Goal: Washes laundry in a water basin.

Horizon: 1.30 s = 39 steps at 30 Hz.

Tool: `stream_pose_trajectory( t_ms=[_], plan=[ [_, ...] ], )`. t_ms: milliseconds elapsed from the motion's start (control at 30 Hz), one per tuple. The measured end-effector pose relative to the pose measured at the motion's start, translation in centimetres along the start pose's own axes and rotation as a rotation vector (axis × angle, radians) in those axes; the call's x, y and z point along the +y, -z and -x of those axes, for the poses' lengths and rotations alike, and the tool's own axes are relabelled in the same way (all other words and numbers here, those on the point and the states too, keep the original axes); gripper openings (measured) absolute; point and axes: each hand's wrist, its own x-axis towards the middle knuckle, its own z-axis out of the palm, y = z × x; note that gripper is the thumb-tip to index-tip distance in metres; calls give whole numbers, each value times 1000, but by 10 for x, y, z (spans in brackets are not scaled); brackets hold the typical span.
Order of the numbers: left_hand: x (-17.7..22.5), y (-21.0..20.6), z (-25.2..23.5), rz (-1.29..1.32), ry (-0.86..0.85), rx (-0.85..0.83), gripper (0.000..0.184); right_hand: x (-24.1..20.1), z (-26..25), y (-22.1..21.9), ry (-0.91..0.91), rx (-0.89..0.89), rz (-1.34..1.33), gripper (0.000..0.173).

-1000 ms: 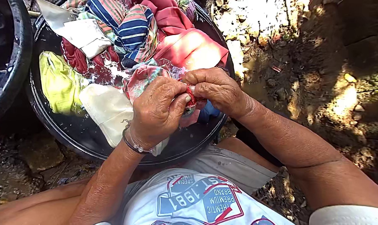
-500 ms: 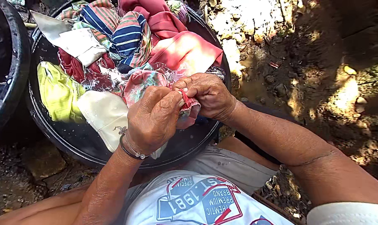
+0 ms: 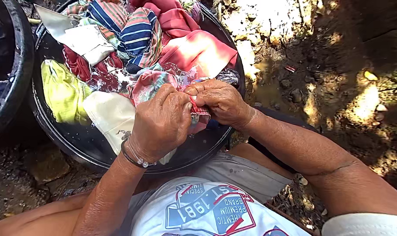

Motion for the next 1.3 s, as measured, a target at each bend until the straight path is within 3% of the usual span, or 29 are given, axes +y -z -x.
stream_pose_trajectory(
  t_ms=[333,433,533,633,800,900,967,1167,1300],
  plan=[
    [-2,-1,-4,8,2,-26,17,0,-1,0,-64,-1,-194,34],
    [-5,-1,-3,163,38,-7,13,-6,4,-9,-18,128,-201,30],
    [-8,1,-2,375,159,-46,26,-8,4,-9,37,151,-182,29],
    [-7,10,-2,608,355,-137,36,-9,7,-9,107,119,-64,27],
    [-9,20,-2,900,560,-211,12,-20,5,-3,250,-13,358,20],
    [-15,21,-5,930,553,-306,9,-24,-1,12,379,-140,731,23],
    [-16,21,-5,904,521,-322,8,-26,-2,13,410,-180,840,23],
    [-16,22,-5,851,473,-233,9,-25,-7,23,324,-203,766,23],
    [-20,17,-4,677,381,-231,8,-23,-9,24,356,-184,792,22]
  ],
)
